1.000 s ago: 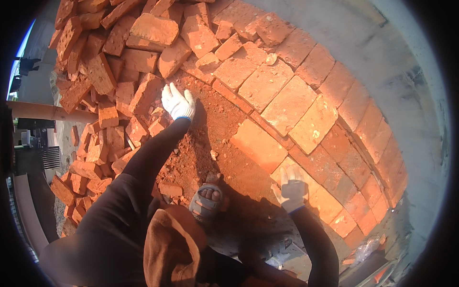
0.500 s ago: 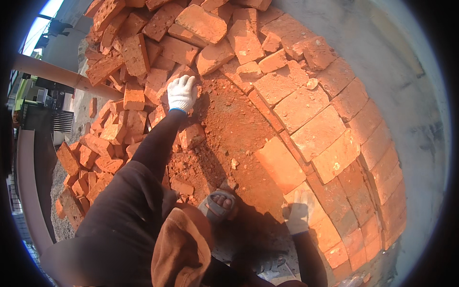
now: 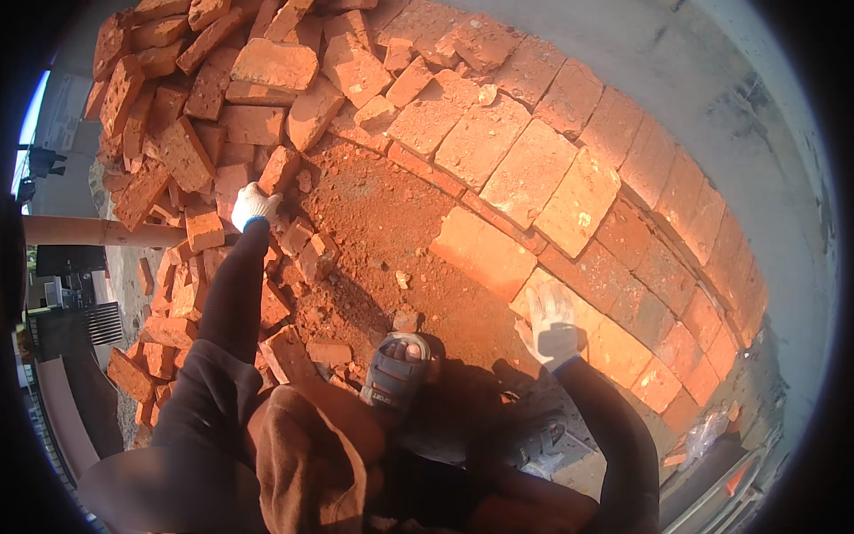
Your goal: The person arranges red bricks on the ground into a neat rectangular stack. They repeatedly pick up bricks from a loose pile and place them in rows, adjusting positions to align the edges. The person remains crouched or seated on the ground during the task.
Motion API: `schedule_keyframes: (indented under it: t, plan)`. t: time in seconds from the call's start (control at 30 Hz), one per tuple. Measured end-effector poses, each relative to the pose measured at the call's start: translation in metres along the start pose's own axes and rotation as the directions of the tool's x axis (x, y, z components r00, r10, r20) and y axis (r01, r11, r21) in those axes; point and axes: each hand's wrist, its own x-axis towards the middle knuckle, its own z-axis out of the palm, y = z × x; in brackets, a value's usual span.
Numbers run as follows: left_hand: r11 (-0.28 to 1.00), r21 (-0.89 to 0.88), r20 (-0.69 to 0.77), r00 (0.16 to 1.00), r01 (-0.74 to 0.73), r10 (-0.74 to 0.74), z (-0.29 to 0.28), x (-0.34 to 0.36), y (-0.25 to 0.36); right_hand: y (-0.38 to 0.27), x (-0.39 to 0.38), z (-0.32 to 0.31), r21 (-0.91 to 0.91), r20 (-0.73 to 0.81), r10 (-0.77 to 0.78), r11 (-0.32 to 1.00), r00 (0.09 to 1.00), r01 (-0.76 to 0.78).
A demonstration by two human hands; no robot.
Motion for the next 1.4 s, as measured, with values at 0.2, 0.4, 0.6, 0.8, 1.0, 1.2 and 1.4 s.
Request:
schedule_keyframes:
  t: [0.2, 0.4, 0.6, 0.8, 1.0, 1.2, 1.4]
  plan:
    - [0.75, 0.019, -0.426, 0.674, -0.661, 0.604, -0.037, -0.041, -0.011, 0.001, -0.001, 0.0, -0.051, -0.053, -0.064, 0.997, 0.997, 0.061]
    - [0.433, 0.018, -0.495, 0.368, -0.901, 0.787, -0.029, -0.081, 0.064, 0.001, -0.003, 0.003, -0.046, 0.119, 0.021, 0.999, 0.993, -0.016]
    - [0.362, -0.045, -0.178, 0.364, -0.931, 0.914, 0.009, -0.124, 0.125, 0.002, -0.002, 0.0, -0.04, 0.056, 0.003, 0.999, 0.998, 0.0]
    - [0.718, -0.527, 0.116, 0.798, -0.455, 0.592, 0.018, -0.138, 0.112, 0.001, 0.0, -0.005, -0.024, 0.083, -0.01, 1.0, 0.996, 0.012]
    - [0.739, -0.309, 0.031, 0.771, -0.598, 0.636, 0.039, -0.17, 0.138, -0.002, -0.003, -0.01, 0.003, 0.038, -0.03, 1.0, 0.999, 0.03]
    - [0.631, -0.409, -0.165, 0.733, -0.66, 0.66, 0.049, -0.16, 0.165, 0.0, 0.0, -0.006, -0.008, 0.062, -0.025, 1.0, 0.998, 0.025]
    - [0.686, -0.367, -0.039, 0.747, -0.629, 0.664, 0.05, -0.161, 0.164, 0.002, -0.001, 0.002, -0.054, 0.008, -0.051, 0.997, 0.999, 0.052]
